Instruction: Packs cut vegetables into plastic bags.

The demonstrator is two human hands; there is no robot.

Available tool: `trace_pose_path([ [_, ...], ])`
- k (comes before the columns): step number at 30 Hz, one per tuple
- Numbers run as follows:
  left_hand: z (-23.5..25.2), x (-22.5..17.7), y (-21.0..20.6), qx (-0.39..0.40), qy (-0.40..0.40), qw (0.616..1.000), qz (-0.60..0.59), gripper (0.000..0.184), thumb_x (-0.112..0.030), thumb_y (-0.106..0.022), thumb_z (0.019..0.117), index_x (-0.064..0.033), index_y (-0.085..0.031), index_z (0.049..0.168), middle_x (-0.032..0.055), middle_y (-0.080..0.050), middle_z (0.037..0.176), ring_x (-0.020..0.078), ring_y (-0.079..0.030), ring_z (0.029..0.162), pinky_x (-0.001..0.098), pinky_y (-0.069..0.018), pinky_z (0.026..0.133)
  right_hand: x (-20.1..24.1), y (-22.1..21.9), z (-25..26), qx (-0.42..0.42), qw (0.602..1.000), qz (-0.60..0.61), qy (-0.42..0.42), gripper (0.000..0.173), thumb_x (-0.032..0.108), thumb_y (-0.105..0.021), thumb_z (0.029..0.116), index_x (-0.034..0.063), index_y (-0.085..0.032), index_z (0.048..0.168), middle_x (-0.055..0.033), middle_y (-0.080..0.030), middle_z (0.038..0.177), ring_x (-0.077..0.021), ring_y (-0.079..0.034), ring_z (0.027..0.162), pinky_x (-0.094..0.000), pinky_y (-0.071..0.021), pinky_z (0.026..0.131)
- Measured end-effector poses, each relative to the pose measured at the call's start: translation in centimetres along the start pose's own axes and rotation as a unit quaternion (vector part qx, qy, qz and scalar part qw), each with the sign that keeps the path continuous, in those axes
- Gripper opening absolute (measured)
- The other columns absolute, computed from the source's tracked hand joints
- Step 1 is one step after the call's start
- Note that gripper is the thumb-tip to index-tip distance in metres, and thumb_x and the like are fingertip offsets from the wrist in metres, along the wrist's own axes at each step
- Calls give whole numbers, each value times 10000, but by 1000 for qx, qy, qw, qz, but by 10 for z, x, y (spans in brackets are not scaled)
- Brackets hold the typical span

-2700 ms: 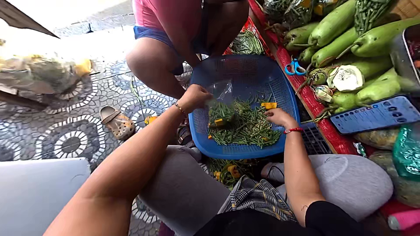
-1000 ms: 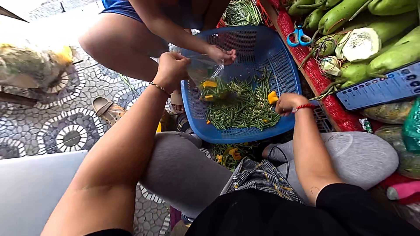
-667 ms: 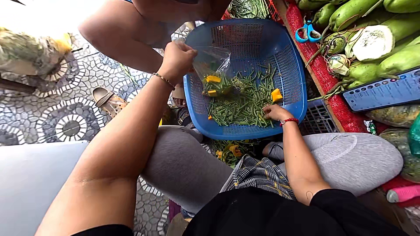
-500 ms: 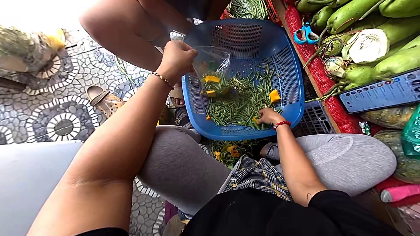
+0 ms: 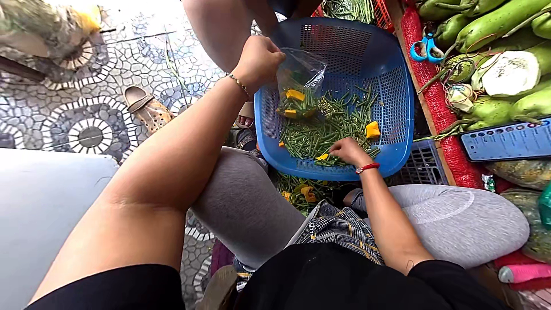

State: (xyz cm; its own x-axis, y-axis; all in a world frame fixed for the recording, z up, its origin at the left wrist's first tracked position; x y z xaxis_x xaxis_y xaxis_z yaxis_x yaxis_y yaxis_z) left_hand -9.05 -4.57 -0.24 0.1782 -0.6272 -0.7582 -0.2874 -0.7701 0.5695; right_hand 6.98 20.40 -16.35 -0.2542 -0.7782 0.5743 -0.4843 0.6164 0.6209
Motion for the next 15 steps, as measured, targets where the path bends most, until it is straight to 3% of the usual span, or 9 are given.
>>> trace_pose_path([
  [3, -1, -5, -1, 0, -14, 1000, 23, 229, -164, -566, 1042, 32, -644, 1131, 126, -636, 951, 153, -589, 724, 352, -524, 718, 21, -41, 8, 92, 986, -138, 15, 327, -48, -621, 919, 81, -762, 1185, -263, -623, 1286, -447, -607, 1192, -629, -490, 989],
  [6, -1, -4, 1, -16, -24, 999, 27, 233, -167, -556, 1049, 35, -648, 1121, 140, -641, 958, 173, -596, 740, 371, -521, 731, 24, -48, 10, 85, 979, -188, 10, 318, -51, -615, 923, 76, -755, 1178, -282, -596, 1328, -461, -566, 1254, -624, -478, 1002],
  [9, 1, 0, 1, -25, -34, 999, 12, 239, -182, -561, 1051, 33, -652, 1100, 128, -634, 930, 167, -587, 729, 365, -517, 726, 16, -35, 11, 89, 985, -146, -1, 246, 35, -684, 921, 45, -726, 1163, -282, -596, 1292, -455, -562, 1244, -623, -475, 1005],
  [12, 1, -2, -1, -15, -48, 999, 0, 241, -180, -563, 1054, 35, -659, 1105, 138, -652, 951, 182, -604, 762, 384, -520, 751, 29, 15, -2, -6, 999, -7, 38, 272, 46, -714, 932, -21, -686, 1194, -289, -618, 1266, -457, -616, 1149, -627, -496, 966],
  [15, -9, -15, -6, -8, -64, 996, 60, 273, -171, -519, 1071, 49, -659, 1149, 168, -677, 1019, 207, -649, 838, 392, -535, 788, 84, 85, -9, -146, 965, 112, 185, 310, 92, -643, 954, -12, -619, 1246, -185, -687, 1160, -254, -691, 1008, -433, -576, 881],
])
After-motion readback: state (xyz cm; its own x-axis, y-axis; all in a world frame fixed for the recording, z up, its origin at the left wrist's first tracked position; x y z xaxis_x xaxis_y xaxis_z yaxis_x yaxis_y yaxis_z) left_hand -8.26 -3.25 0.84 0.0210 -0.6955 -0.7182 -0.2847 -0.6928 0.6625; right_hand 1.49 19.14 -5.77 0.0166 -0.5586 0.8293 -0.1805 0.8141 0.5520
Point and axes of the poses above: each hand's wrist, its own z-axis towards the middle knuckle, its own y-axis out of the back of the hand, x = y × z, the point moved 6 cm from there along z, towards the middle knuckle
